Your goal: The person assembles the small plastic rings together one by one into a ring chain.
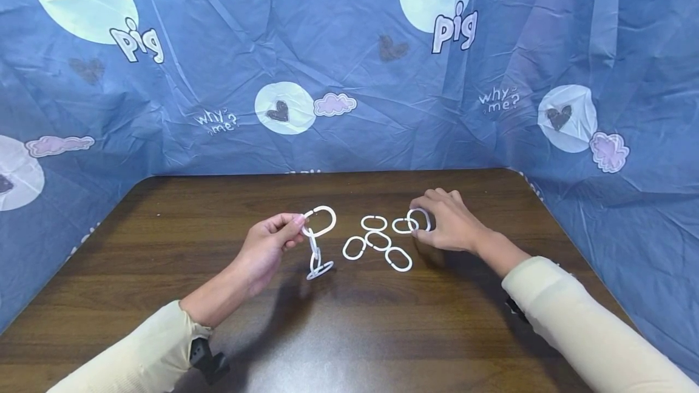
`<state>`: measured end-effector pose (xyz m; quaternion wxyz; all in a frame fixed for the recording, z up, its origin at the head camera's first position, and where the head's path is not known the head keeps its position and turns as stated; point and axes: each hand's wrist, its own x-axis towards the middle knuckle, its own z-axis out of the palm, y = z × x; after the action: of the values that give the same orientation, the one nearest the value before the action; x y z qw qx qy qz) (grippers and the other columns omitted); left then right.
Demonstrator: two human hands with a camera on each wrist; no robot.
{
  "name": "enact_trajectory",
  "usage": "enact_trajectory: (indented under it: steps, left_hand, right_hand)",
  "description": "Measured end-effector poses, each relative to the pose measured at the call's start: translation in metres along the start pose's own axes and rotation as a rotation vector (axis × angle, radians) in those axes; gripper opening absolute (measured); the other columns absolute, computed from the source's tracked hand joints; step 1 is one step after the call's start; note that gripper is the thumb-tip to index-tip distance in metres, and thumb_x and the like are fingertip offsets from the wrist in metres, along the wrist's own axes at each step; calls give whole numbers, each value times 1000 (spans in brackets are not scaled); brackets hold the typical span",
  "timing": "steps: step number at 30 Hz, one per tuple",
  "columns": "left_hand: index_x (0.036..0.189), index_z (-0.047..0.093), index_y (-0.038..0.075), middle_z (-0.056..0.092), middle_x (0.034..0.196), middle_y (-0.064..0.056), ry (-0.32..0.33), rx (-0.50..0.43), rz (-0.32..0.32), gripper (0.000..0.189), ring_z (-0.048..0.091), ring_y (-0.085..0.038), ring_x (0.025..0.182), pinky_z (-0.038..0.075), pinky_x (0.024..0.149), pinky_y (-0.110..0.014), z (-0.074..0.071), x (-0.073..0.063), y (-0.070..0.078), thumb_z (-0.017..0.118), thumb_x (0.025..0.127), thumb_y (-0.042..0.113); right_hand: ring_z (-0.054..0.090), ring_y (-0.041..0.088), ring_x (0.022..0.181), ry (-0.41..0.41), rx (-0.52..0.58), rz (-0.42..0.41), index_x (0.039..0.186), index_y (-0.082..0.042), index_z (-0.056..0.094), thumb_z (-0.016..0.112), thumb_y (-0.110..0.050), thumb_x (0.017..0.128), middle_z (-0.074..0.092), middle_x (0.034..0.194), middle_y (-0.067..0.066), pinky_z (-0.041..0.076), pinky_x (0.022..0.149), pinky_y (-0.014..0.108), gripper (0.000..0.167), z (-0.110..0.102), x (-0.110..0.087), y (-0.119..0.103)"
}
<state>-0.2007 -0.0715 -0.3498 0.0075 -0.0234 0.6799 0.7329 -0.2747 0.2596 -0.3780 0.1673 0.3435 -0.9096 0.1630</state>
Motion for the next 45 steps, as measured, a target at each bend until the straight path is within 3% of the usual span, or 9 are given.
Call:
enact_trajectory:
  steps: [7,23,31,38,45]
  left_hand:
    - [94,65,1,60,77,3,-11,15,14,10,57,-10,74,43,73,-25,1,-1,-1,63,93,11]
    - [91,66,4,61,79,2,-6,18,-6,8,58,-12,75,44,79,-30,4,-1,0,63,92,11]
    - [99,66,-4,61,80,2,-9,21,-9,18,59,-12,75,44,80,-30,4,-1,-1,64,92,12]
    - [99,66,-2,61,80,2,-8,25,-13,17,58,-12,76,44,80,-30,4,-2,-1,64,92,14]
    - [100,66,-4,62,82,0,-10,26,-12,19,59,-13,77,44,79,-29,5,-1,-2,65,92,13]
  right_hand:
    - [46,16,85,44,17,-26,107,-6,66,78,-26,70,56,87,-3,29,77,35,43,-6,12,-5]
    - [45,16,81,41,86,-15,107,-8,67,80,-28,70,51,79,-4,27,77,34,44,-18,29,-20]
    - [42,13,80,29,119,-30,107,-9,67,77,-25,71,51,79,-1,27,77,35,40,-20,39,-33]
    - [41,10,81,14,159,-50,108,-15,67,77,-28,74,48,80,-7,27,78,33,38,-24,51,-48]
    - [44,14,81,21,174,-95,109,-13,67,77,-27,75,50,79,-4,27,77,35,38,-26,64,-62]
